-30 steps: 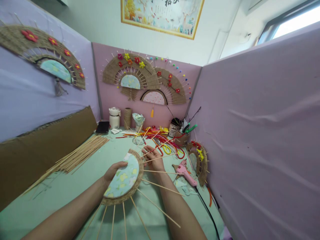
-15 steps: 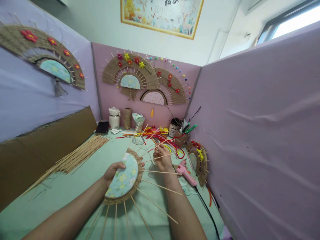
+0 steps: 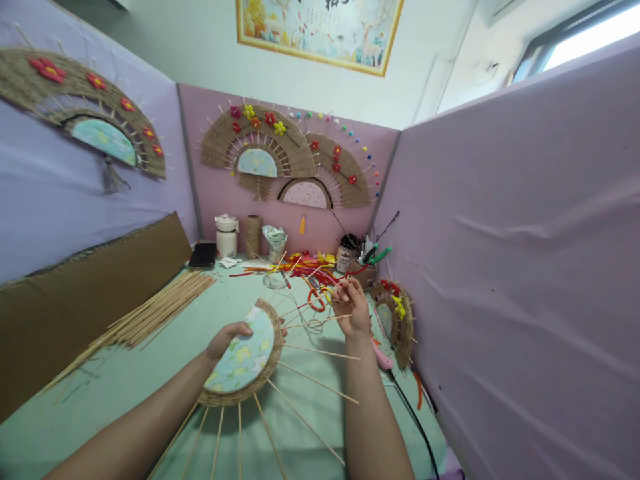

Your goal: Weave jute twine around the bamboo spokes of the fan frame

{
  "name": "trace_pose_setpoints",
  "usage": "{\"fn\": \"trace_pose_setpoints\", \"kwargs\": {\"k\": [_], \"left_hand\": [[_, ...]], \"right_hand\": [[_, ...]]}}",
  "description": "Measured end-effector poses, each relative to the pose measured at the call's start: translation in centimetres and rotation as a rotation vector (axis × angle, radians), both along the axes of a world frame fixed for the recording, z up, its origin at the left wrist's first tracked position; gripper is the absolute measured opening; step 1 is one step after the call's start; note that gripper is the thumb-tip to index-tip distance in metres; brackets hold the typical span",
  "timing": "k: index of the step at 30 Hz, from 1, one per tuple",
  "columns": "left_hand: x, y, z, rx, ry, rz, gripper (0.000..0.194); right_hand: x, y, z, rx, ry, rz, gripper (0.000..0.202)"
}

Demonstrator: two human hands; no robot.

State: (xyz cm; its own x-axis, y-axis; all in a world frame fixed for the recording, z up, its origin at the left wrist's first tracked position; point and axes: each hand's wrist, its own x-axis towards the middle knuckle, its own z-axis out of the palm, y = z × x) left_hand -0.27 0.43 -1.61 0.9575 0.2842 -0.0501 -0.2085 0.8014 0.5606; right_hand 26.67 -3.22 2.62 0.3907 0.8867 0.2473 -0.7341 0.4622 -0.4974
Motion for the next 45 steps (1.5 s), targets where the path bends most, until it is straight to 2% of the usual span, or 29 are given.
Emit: {"fn": "trace_pose_setpoints", "kwargs": {"k": [7,12,15,18,20,22,24,29,31,39,45], "left_hand": [[0.0,-0.4,0.3,0.02,0.048,0.021,0.072],[0.2,-1.2,0.8,0.025,0.017,-0.033,0.072],[0.2,-1.3,-0.1,0.022,0.036,-0.061,0.07],[0.2,-0.8,-1.7,0.018,0.074,-0.051,0.066],[0.2,-0.6,-2.7,0.022,0.109,-0.021,0.063],[0.2,-0.5,-2.9,0.026,0.122,-0.007,0.061],[0.4,-0.9,-2.4,0.021,0.096,-0.001,0.058],[1.2,-2.6,0.7,-0.032,0.028,0.008,0.064],[1.3,-2.9,1.2,-0.029,0.032,-0.005,0.063],[1.1,-2.1,-0.5,-0.012,0.013,-0.04,0.058],[1.2,-1.9,-0.4,-0.035,-0.015,-0.063,0.057]], "right_hand": [[-0.1,1.6,-1.4,-0.171,-0.027,0.013,0.017],[-3.2,2.9,-2.9,-0.219,-0.113,0.002,0.025],[-6.0,3.0,-4.0,-0.275,-0.186,0.033,0.03],[-8.7,2.9,-5.0,-0.35,-0.268,0.116,0.035],[-9.9,2.8,-5.4,-0.415,-0.315,0.155,0.036],[-10.5,2.8,-5.5,-0.451,-0.339,0.161,0.036],[-10.4,2.8,-5.5,-0.44,-0.319,0.15,0.035],[-8.6,2.9,-5.2,-0.327,-0.254,0.098,0.031],[-8.0,2.8,-4.9,-0.293,-0.264,0.082,0.03],[-7.3,2.5,-4.1,-0.264,-0.199,0.082,0.031],[-6.4,2.0,-3.1,-0.369,-0.201,0.106,0.032]]}}
